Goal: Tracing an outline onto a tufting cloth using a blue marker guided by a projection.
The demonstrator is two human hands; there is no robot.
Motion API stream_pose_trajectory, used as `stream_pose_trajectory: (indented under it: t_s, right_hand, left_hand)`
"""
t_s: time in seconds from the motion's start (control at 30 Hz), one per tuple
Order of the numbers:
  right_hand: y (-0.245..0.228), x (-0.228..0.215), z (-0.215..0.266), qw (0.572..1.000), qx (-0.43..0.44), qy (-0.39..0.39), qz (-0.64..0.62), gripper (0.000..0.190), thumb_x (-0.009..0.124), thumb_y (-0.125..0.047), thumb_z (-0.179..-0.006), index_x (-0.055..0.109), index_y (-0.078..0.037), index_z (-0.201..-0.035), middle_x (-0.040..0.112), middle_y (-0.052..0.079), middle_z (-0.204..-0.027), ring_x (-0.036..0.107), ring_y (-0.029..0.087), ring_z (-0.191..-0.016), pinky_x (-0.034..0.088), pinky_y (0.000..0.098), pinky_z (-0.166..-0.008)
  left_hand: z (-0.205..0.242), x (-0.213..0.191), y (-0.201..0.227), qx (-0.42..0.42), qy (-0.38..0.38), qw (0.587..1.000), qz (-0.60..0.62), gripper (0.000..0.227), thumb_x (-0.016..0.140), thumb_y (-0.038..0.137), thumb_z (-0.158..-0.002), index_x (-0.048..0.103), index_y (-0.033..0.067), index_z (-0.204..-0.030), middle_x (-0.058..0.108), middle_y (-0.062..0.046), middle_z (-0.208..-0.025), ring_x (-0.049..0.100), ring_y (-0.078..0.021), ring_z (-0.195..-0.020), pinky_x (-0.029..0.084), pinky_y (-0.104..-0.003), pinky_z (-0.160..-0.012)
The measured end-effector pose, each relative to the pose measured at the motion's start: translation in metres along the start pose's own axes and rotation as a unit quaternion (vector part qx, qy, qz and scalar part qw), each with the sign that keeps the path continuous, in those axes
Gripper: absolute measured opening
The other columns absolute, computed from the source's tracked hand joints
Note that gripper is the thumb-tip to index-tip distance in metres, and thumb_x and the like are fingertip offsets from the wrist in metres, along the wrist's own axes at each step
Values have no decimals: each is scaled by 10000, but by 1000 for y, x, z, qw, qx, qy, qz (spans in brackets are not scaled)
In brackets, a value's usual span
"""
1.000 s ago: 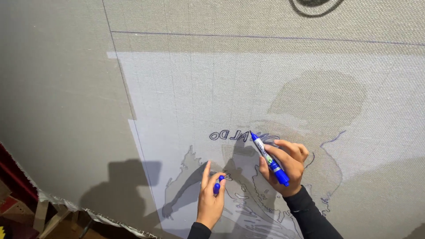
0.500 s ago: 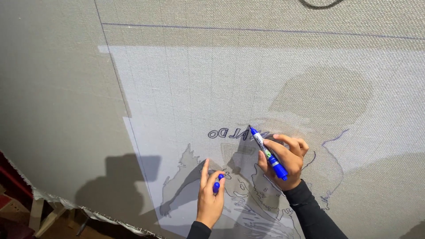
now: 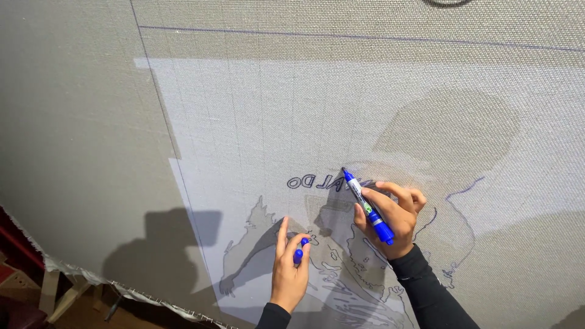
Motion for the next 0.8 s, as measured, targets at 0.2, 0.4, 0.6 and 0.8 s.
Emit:
stream_pose_trajectory:
  t_s: [0.2,0.4,0.6,0.8]
  right_hand:
    - [0,1,-1,1000,-28,-13,0,362,853,-251,-804,733,-121,-1120,728,7,-1066,628,187,-1090,287,375,-1015]
    - [0,0,-1,1000,-19,-11,1,357,853,-267,-797,743,-130,-1108,724,26,-1054,604,170,-1088,276,374,-1005]
    - [-1,2,-3,999,-35,-21,4,352,858,-262,-809,741,-134,-1115,742,-47,-1021,616,153,-1103,270,372,-1004]
    - [-4,5,-5,999,-47,-22,3,348,856,-257,-808,739,-134,-1111,748,-55,-1007,616,155,-1096,267,376,-1001]
  left_hand:
    - [-1,0,4,-26,-12,1000,9,239,585,225,-967,689,87,-1133,303,-120,-1647,705,-222,-1006,571,-321,-800]
    - [0,2,-2,7,-3,1000,2,232,597,208,-979,692,78,-1147,303,-138,-1640,701,-194,-934,566,-307,-758]
    - [-1,-1,8,-43,-21,999,6,243,590,221,-963,684,91,-1146,309,-97,-1649,701,-199,-848,567,-309,-721]
    - [1,0,1,26,2,1000,9,225,602,200,-981,682,73,-1148,305,-146,-1636,696,-209,-983,569,-311,-760]
Point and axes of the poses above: each hand's wrist, its own z-axis away from the middle knuckle, its own x-axis out of the palm, y = z × x, the point moved 5 cm from there along -z, towards the middle knuckle
